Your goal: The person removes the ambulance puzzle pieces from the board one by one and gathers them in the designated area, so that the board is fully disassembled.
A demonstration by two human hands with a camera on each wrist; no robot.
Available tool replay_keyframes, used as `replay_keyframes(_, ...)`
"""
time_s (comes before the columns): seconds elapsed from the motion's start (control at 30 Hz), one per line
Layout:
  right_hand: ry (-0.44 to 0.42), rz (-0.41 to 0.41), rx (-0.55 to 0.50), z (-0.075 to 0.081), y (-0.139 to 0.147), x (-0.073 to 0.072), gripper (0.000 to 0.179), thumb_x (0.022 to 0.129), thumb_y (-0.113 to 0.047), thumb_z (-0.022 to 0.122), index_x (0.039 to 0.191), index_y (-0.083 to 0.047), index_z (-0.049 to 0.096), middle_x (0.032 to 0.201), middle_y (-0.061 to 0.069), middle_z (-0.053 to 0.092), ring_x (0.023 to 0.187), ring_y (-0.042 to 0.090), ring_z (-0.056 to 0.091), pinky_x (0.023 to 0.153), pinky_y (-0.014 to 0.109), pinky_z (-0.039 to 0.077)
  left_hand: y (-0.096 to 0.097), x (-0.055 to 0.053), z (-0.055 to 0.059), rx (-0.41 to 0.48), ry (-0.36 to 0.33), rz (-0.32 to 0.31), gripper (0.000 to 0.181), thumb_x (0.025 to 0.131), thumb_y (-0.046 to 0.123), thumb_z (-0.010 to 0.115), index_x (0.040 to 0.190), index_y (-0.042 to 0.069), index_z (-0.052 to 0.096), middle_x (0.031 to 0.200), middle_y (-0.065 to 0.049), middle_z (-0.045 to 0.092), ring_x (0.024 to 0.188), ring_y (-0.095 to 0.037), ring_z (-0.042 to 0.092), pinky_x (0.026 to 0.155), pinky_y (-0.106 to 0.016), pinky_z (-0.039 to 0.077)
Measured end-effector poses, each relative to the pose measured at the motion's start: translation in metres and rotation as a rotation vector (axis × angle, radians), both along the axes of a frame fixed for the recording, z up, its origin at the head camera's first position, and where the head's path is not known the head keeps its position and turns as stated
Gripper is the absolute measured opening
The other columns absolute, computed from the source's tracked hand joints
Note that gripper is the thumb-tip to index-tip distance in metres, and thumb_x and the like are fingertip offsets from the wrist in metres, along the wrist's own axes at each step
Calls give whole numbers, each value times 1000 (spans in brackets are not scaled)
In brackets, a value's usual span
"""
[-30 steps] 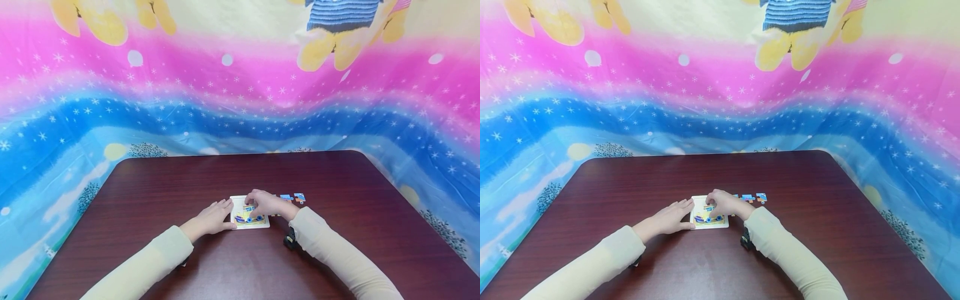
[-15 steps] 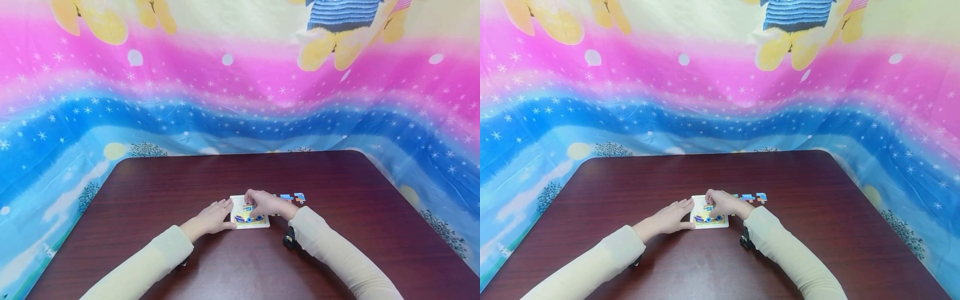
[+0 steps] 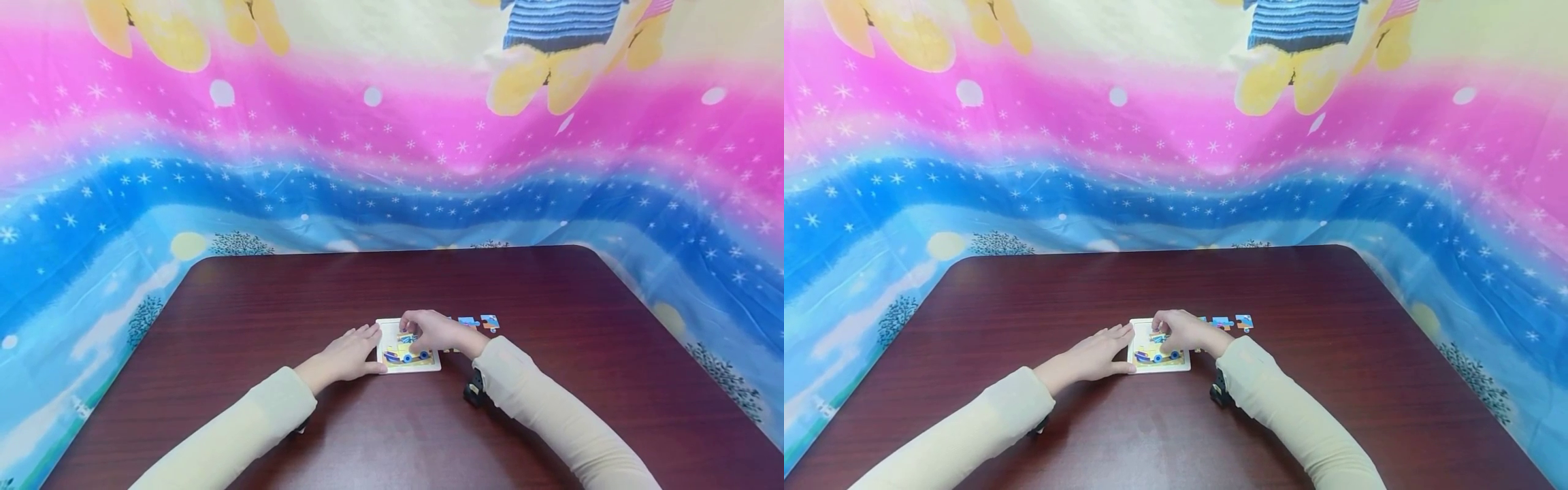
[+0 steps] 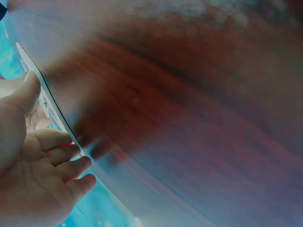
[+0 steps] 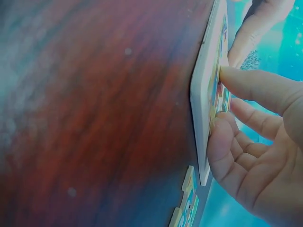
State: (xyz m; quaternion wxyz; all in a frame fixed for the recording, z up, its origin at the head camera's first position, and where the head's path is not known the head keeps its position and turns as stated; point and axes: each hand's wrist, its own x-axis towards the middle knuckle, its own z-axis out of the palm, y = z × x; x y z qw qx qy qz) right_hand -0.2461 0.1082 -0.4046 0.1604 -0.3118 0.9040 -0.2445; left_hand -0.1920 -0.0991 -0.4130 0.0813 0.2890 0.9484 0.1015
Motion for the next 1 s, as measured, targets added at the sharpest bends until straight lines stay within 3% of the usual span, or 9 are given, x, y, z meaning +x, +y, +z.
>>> replay_keyframes(0.63,-10,-33,15,2,0,0,30,75,-4,73,100,-9,58,88,-3,55,78,13,51,70,30,46,0,-1,-1,12,-5,7,75,85,46,61,134,-7,41,141,-20,35,130,-34,30,104,-45,27)
replay_keyframes(1.0,5,-8,-96,3,14,-6,33,76,-6,72,107,-7,60,93,-3,58,79,10,56,70,27,49,1,1,1,-4,-15,11,74,86,45,61,135,-7,41,142,-19,35,130,-33,30,104,-45,27)
